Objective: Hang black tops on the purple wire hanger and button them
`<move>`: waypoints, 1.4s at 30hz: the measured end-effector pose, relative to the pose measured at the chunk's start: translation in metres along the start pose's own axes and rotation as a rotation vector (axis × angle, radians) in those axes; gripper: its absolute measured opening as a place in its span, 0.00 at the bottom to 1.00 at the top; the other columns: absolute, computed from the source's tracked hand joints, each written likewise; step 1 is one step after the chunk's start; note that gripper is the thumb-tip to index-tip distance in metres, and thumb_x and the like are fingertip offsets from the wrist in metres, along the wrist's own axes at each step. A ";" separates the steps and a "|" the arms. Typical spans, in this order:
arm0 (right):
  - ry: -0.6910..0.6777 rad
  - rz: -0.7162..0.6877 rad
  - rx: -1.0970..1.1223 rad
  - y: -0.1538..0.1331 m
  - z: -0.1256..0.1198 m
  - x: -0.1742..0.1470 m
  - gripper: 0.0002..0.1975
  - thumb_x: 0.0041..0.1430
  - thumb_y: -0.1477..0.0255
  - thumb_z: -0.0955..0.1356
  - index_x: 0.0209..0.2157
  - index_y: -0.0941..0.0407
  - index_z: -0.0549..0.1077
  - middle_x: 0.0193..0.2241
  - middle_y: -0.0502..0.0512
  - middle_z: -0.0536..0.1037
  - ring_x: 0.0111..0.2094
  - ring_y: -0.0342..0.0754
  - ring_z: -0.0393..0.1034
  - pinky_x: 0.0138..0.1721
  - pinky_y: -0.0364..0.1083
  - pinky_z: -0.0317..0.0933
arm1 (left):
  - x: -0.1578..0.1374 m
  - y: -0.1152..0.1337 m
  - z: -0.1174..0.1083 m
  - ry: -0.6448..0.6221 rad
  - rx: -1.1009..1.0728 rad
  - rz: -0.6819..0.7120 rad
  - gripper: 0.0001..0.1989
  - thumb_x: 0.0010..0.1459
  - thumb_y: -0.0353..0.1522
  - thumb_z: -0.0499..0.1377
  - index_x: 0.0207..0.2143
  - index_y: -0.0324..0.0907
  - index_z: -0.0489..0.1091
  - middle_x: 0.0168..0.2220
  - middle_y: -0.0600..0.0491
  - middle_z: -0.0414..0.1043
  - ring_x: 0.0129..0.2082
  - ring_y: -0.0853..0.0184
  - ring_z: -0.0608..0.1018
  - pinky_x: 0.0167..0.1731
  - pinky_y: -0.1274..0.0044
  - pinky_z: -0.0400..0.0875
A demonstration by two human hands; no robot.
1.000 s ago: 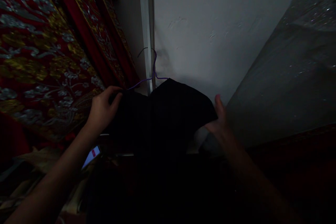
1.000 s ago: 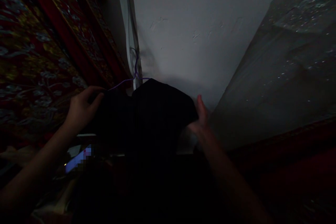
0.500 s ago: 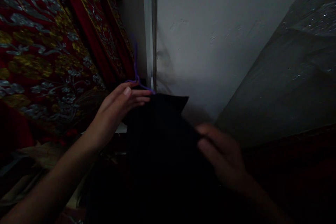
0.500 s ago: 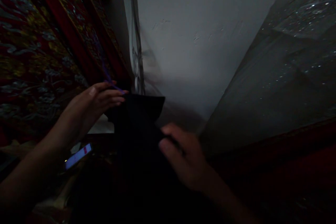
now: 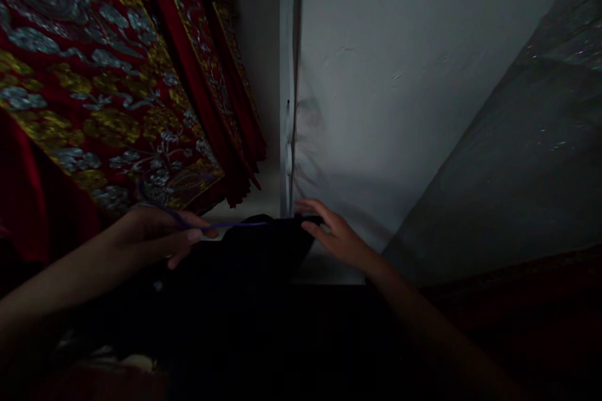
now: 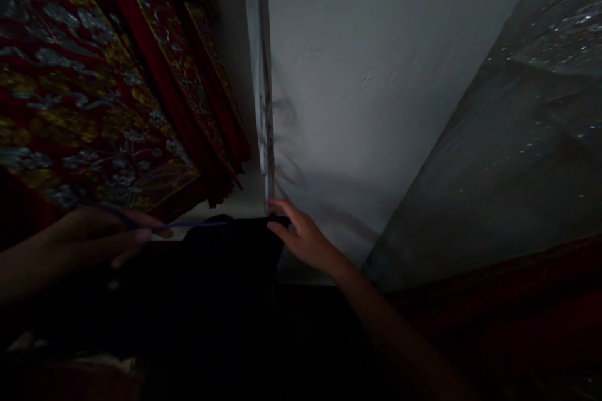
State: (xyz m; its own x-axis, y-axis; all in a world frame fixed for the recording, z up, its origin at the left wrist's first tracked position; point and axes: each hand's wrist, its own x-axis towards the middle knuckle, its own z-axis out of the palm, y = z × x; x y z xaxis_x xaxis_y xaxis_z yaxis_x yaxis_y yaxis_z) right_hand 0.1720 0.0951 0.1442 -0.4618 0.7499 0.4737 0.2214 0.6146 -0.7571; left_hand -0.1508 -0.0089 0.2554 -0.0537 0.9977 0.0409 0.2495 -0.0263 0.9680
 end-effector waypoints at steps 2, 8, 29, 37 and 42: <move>-0.081 0.120 0.131 -0.005 0.003 0.000 0.16 0.65 0.58 0.67 0.41 0.55 0.80 0.38 0.56 0.83 0.41 0.52 0.77 0.46 0.51 0.71 | 0.014 0.006 -0.003 -0.019 0.159 -0.048 0.09 0.49 0.37 0.71 0.26 0.41 0.77 0.22 0.52 0.73 0.19 0.67 0.72 0.14 0.80 0.63; 0.215 0.395 0.523 -0.028 -0.021 0.008 0.25 0.51 0.48 0.74 0.34 0.57 0.80 0.27 0.54 0.82 0.26 0.48 0.75 0.28 0.44 0.68 | 0.050 -0.010 0.005 0.282 0.152 0.403 0.25 0.52 0.43 0.70 0.49 0.42 0.74 0.40 0.48 0.81 0.36 0.61 0.82 0.37 0.68 0.79; 0.946 0.314 0.272 0.017 -0.073 -0.017 0.22 0.55 0.51 0.71 0.40 0.54 0.78 0.38 0.57 0.82 0.45 0.55 0.77 0.48 0.54 0.71 | 0.042 -0.144 0.143 -0.212 0.961 0.427 0.14 0.69 0.38 0.54 0.42 0.44 0.78 0.32 0.47 0.78 0.35 0.57 0.80 0.36 0.70 0.73; 1.038 0.558 0.268 0.036 0.075 -0.095 0.17 0.57 0.55 0.70 0.35 0.55 0.75 0.33 0.54 0.77 0.36 0.51 0.73 0.42 0.49 0.67 | -0.002 -0.184 0.177 0.089 0.370 0.368 0.08 0.66 0.39 0.58 0.37 0.45 0.70 0.35 0.51 0.75 0.37 0.62 0.79 0.40 0.71 0.74; 0.456 0.566 0.479 0.018 0.138 -0.102 0.19 0.60 0.53 0.69 0.28 0.54 0.71 0.27 0.52 0.73 0.31 0.49 0.70 0.35 0.47 0.65 | -0.016 -0.198 0.203 0.302 -0.002 0.285 0.15 0.65 0.33 0.58 0.53 0.44 0.63 0.41 0.49 0.76 0.40 0.64 0.81 0.42 0.72 0.76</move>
State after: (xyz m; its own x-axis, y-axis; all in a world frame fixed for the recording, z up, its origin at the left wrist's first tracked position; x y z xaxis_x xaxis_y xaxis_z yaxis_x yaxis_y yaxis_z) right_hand 0.1043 -0.0042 0.0202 0.0199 0.9995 0.0254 -0.1189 0.0276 -0.9925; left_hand -0.0031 -0.0070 0.0133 -0.2641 0.8873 0.3781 0.2933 -0.2996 0.9079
